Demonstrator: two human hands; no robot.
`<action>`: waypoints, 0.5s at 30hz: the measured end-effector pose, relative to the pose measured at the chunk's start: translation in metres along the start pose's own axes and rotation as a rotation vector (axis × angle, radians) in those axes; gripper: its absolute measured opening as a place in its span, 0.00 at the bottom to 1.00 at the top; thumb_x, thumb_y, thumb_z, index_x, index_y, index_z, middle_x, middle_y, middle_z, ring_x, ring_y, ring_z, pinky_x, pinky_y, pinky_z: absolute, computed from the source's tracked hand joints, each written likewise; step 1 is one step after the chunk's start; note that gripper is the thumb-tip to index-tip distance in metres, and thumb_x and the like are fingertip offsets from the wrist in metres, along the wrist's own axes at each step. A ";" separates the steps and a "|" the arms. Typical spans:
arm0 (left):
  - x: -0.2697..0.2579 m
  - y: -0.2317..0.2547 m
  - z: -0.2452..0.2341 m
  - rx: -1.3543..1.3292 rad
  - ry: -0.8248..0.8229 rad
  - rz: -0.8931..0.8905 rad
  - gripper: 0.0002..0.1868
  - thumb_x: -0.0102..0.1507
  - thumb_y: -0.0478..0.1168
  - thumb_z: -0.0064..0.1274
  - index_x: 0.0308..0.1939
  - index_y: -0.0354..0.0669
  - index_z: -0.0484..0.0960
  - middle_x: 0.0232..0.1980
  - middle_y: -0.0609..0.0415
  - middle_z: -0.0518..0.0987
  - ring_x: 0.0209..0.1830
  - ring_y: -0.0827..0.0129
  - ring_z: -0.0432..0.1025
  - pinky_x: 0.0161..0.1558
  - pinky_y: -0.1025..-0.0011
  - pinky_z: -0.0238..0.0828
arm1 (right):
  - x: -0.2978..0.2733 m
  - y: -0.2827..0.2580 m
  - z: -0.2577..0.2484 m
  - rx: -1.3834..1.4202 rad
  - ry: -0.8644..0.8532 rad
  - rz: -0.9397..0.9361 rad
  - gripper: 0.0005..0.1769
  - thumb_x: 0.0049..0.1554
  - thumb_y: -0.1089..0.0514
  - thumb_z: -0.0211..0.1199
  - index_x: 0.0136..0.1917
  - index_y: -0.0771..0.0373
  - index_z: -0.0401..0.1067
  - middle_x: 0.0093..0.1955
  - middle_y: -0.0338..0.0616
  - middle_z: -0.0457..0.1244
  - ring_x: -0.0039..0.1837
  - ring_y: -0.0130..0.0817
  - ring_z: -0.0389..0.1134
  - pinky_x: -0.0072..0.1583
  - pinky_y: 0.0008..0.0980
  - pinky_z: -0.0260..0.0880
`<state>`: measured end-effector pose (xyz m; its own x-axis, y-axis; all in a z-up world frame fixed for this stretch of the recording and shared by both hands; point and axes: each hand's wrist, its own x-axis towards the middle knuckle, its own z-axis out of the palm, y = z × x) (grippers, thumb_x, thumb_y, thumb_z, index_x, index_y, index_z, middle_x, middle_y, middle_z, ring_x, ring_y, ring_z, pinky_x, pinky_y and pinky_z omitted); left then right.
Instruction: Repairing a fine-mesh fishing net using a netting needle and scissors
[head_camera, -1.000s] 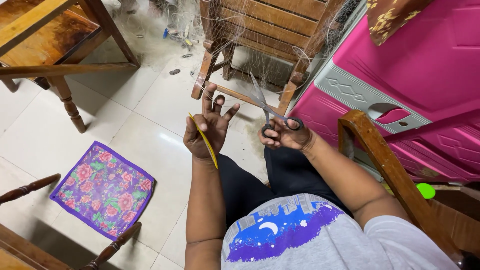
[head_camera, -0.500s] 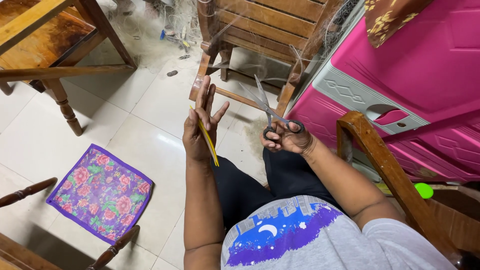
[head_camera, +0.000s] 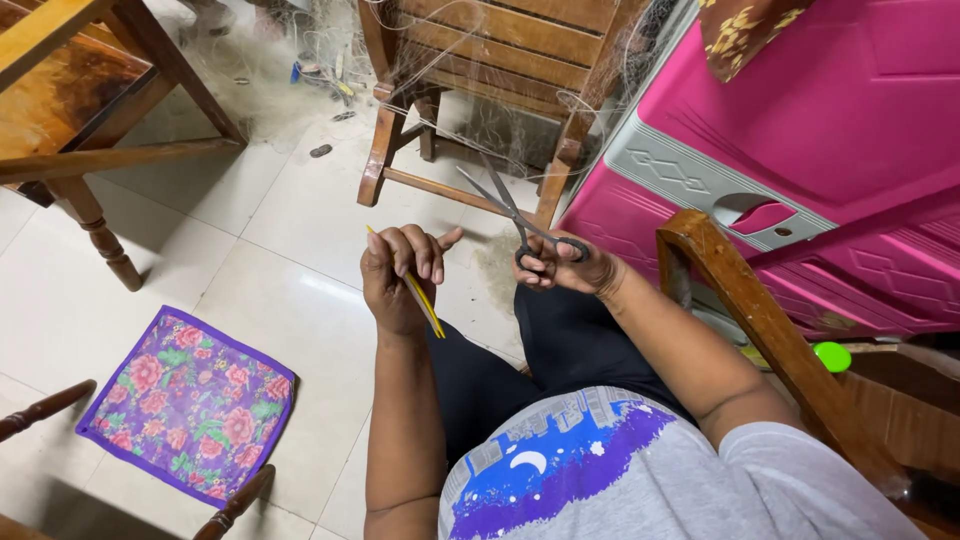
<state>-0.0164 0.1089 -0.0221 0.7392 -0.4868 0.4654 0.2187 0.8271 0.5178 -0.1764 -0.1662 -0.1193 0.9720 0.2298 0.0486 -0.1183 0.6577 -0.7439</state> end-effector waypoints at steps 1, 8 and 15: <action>0.000 0.000 0.001 -0.002 -0.001 -0.002 0.32 0.87 0.57 0.27 0.28 0.55 0.61 0.22 0.48 0.68 0.21 0.59 0.75 0.74 0.31 0.83 | 0.002 -0.003 0.002 0.000 0.002 -0.001 0.37 0.63 0.29 0.77 0.61 0.60 0.68 0.50 0.39 0.59 0.56 0.46 0.71 0.50 0.39 0.68; -0.001 0.005 0.010 0.020 -0.007 -0.029 0.33 0.88 0.57 0.28 0.28 0.56 0.61 0.23 0.51 0.68 0.20 0.63 0.74 0.75 0.31 0.81 | 0.016 -0.016 0.007 -0.061 0.047 -0.065 0.36 0.60 0.31 0.81 0.55 0.65 0.72 0.46 0.41 0.62 0.53 0.44 0.73 0.47 0.36 0.70; 0.000 0.008 0.015 0.022 -0.033 -0.026 0.32 0.88 0.58 0.29 0.28 0.58 0.61 0.23 0.53 0.69 0.20 0.65 0.74 0.77 0.34 0.80 | 0.028 -0.032 0.026 -0.071 0.070 -0.116 0.31 0.59 0.38 0.85 0.47 0.63 0.70 0.41 0.42 0.63 0.49 0.42 0.73 0.43 0.35 0.68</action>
<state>-0.0248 0.1111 -0.0074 0.7117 -0.5176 0.4751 0.2235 0.8079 0.5453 -0.1509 -0.1620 -0.0770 0.9904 0.1028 0.0921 0.0079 0.6239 -0.7814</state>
